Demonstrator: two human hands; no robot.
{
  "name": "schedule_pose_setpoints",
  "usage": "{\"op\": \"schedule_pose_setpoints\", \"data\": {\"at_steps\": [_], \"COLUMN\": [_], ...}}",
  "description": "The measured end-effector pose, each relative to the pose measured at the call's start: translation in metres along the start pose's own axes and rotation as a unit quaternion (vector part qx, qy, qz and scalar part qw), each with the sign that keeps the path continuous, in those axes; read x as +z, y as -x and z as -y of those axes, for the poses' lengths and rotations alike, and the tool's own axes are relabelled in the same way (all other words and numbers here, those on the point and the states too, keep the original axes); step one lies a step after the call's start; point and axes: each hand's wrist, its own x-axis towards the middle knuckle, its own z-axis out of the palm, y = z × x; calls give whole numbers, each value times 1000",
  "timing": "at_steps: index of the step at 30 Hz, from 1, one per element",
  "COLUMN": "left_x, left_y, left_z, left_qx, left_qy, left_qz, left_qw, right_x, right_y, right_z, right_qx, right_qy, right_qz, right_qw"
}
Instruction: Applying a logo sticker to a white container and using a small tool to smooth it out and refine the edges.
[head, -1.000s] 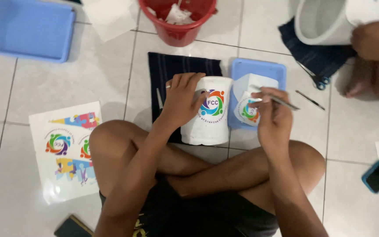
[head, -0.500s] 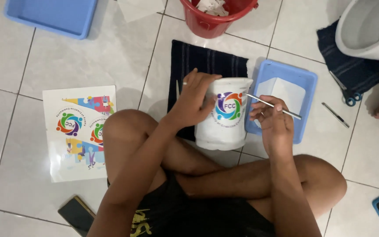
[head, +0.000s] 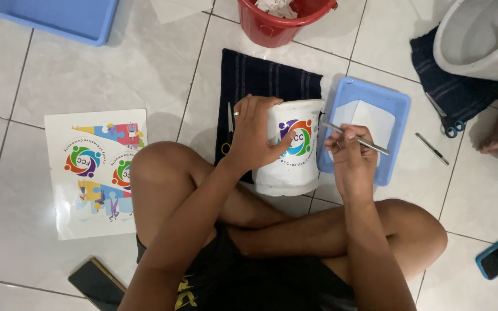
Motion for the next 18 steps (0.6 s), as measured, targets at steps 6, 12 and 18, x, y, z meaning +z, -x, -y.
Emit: {"op": "schedule_pose_setpoints", "data": {"at_steps": [6, 12, 18], "left_x": [-2, 0, 3], "left_y": [-1, -6, -10], "left_z": [3, -14, -17], "left_qx": [6, -62, -120], "left_qy": [35, 47, 58], "left_qz": [-12, -42, -68], "left_qw": [999, 996, 989], "right_x": [-4, 2, 9], "right_y": [-1, -1, 2], "right_z": [-2, 0, 10], "right_qx": [-10, -29, -35], "right_qy": [-27, -25, -7], "right_qz": [-26, -17, 2], "right_qw": [999, 999, 999]}}
